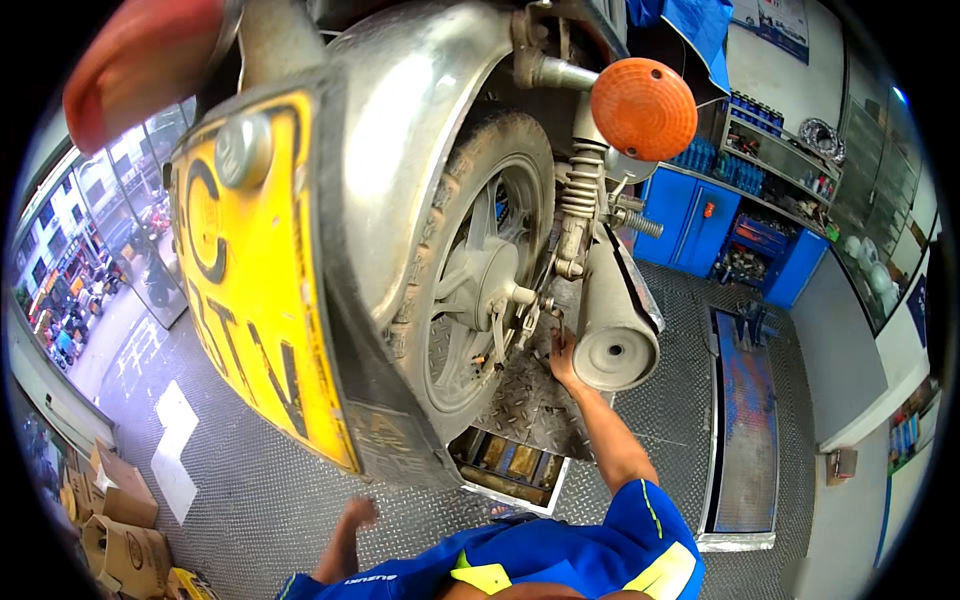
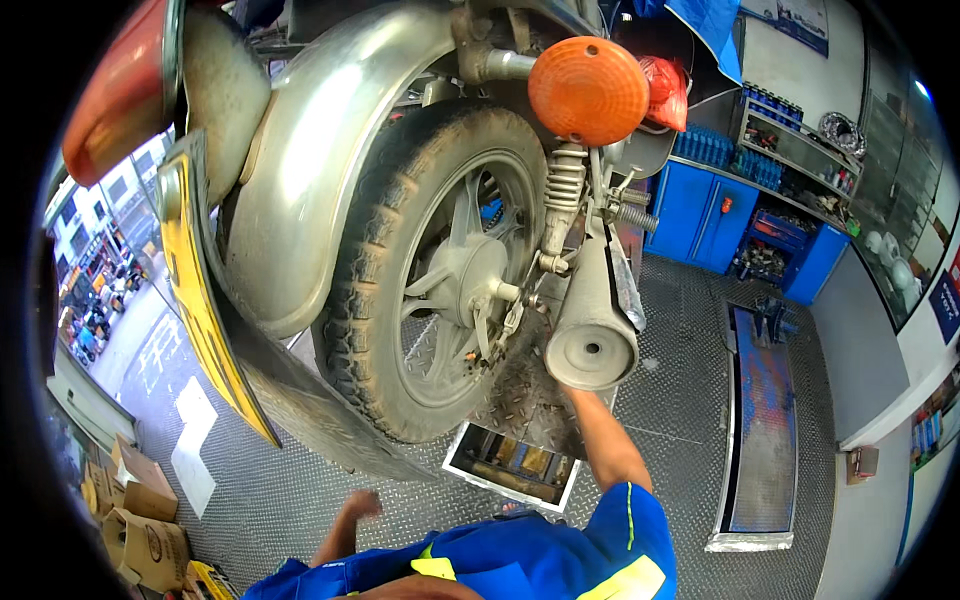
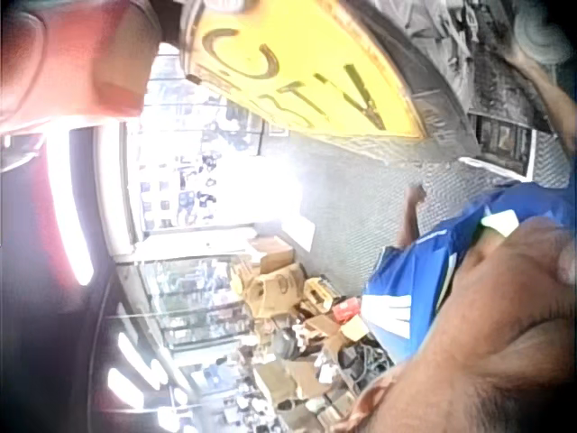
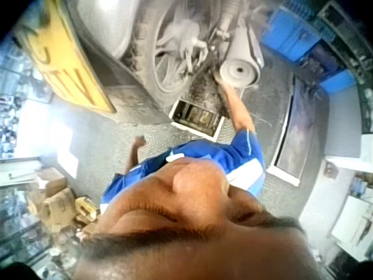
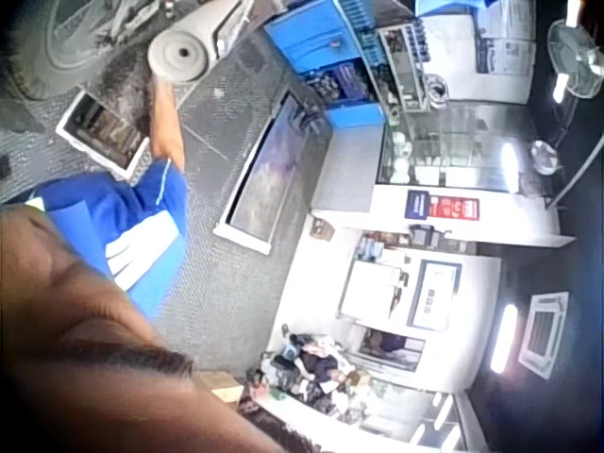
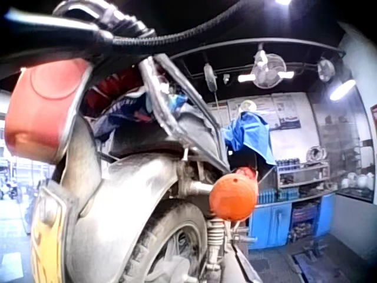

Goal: The person uses a wrench and a spray can to work on the rear wheel and brake assembly of a motorcycle parked on a hydraulic lift in a workshop, retrieving tools from a nearby blue cabinet drawer.

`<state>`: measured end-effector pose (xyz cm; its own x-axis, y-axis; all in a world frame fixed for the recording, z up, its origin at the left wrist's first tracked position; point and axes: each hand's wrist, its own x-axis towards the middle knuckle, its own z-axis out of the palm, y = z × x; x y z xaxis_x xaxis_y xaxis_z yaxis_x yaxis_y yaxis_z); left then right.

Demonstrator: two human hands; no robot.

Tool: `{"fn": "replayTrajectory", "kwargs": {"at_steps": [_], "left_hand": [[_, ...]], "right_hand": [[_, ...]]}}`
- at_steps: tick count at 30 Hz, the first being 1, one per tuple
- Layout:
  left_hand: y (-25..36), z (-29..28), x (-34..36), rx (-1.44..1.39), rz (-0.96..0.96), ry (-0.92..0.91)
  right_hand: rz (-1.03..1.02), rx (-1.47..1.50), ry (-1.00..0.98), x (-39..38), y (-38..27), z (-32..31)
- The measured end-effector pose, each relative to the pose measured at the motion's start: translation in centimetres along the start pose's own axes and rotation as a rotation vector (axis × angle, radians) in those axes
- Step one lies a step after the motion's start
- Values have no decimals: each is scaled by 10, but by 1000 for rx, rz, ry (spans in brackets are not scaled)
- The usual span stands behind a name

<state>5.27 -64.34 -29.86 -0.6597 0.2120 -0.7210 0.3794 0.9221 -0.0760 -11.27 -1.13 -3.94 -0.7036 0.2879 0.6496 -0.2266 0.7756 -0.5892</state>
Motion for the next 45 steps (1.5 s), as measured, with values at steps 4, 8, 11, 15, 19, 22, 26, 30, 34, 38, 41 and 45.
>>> {"fn": "replayTrajectory", "kwargs": {"at_steps": [4, 8, 11, 15, 19, 22, 26, 30, 34, 38, 41, 45], "left_hand": [[-17, -250, 41, -590, -243, 650], [-7, -363, 14, -1147, -143, 935], [19, -370, 37, -1107, -52, 866], [57, -262, 77, -543, 59, 591], [95, -86, 74, 143, 488, 305], [85, 32, 26, 48, 601, 146], [66, 135, -51, -498, 314, -85], [68, 169, -64, -666, 66, -235], [78, 198, -77, -708, -19, -251], [95, 192, -69, -409, 93, -209], [119, 133, -14, -489, 98, -152], [133, 122, -6, -1593, -318, -176]], "right_hand": [[-157, -239, 9, -28, 18, -43], [-55, -155, -114, -56, 9, -70], [29, -128, -141, -52, -19, -93], [111, 36, -96, -81, -79, -84], [336, 111, -304, -77, -157, -122], [324, 171, -318, -71, -163, -125], [842, 526, -558, -28, -230, -170], [243, -32, -184, -70, -185, -134], [237, -86, -228, -65, -202, -133], [151, -288, -167, -85, -116, -91], [-104, -514, 42, -33, 16, -56], [-277, -507, 101, -31, -60, -46]]}}
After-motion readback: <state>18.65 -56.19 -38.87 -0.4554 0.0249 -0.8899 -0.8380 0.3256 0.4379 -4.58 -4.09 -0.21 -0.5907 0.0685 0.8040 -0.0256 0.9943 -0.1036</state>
